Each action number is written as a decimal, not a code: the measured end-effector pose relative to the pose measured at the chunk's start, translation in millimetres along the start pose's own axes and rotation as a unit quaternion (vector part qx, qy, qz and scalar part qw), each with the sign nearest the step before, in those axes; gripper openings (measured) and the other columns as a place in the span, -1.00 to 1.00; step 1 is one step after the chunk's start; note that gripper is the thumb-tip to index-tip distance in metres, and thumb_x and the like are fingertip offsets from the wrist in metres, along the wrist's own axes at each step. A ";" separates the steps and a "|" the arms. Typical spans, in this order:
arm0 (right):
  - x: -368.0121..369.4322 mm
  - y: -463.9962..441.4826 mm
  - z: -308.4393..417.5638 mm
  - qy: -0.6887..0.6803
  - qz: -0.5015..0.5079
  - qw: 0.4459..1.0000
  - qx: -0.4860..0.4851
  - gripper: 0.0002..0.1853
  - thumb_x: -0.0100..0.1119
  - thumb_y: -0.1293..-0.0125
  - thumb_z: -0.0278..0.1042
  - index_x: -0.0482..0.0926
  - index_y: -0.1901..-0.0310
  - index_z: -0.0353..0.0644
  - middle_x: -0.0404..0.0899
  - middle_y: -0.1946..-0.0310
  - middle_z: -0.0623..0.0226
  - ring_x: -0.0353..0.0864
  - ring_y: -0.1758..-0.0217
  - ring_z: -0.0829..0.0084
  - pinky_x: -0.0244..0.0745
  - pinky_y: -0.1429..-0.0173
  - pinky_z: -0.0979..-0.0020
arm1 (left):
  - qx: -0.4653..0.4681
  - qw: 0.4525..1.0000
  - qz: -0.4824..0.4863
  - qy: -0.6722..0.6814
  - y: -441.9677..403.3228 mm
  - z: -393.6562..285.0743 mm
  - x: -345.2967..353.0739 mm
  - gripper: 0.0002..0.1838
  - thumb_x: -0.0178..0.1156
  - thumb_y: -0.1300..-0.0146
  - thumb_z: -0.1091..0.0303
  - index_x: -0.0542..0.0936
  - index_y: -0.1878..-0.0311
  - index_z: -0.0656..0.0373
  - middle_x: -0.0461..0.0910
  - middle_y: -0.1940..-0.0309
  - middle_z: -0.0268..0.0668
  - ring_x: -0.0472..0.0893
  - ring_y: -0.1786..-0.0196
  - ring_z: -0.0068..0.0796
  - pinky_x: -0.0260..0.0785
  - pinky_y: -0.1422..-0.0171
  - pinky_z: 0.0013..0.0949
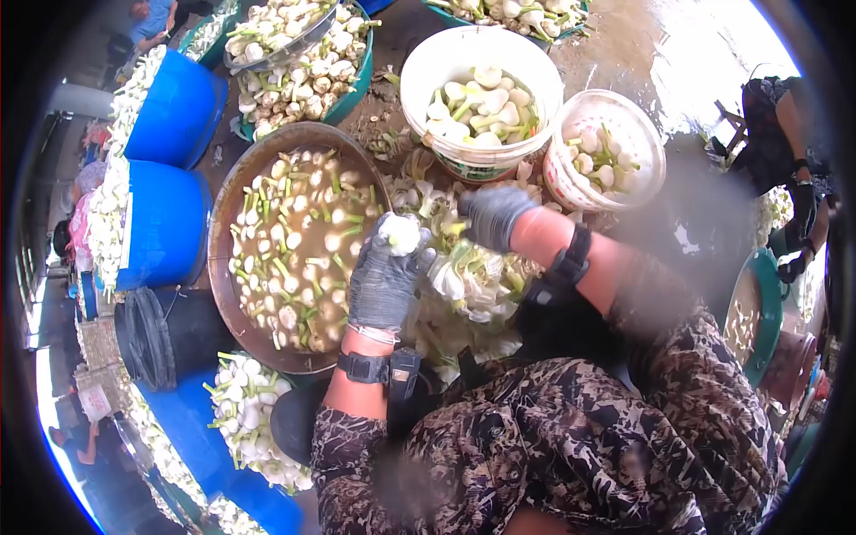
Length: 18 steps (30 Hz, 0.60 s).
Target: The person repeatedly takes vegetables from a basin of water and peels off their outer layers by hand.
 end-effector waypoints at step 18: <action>56.3 26.8 67.1 -0.043 0.183 0.968 -0.168 -0.67 0.22 -0.21 -0.17 0.63 0.07 -0.16 0.69 0.13 0.15 0.68 0.09 0.14 0.54 -0.06 0.19 | 0.189 0.905 -0.002 -0.382 -106.4 -18.9 27.3 -0.70 0.11 -0.44 0.25 0.50 -0.09 0.24 0.61 0.15 -0.19 0.61 0.08 -0.40 0.49 -0.05 -0.33</action>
Point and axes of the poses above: each hand's wrist, its own y-axis away from the middle knuckle, its own x-axis out of the palm, z = x × y, the point moved 8 cm from there along -y, towards the middle knuckle
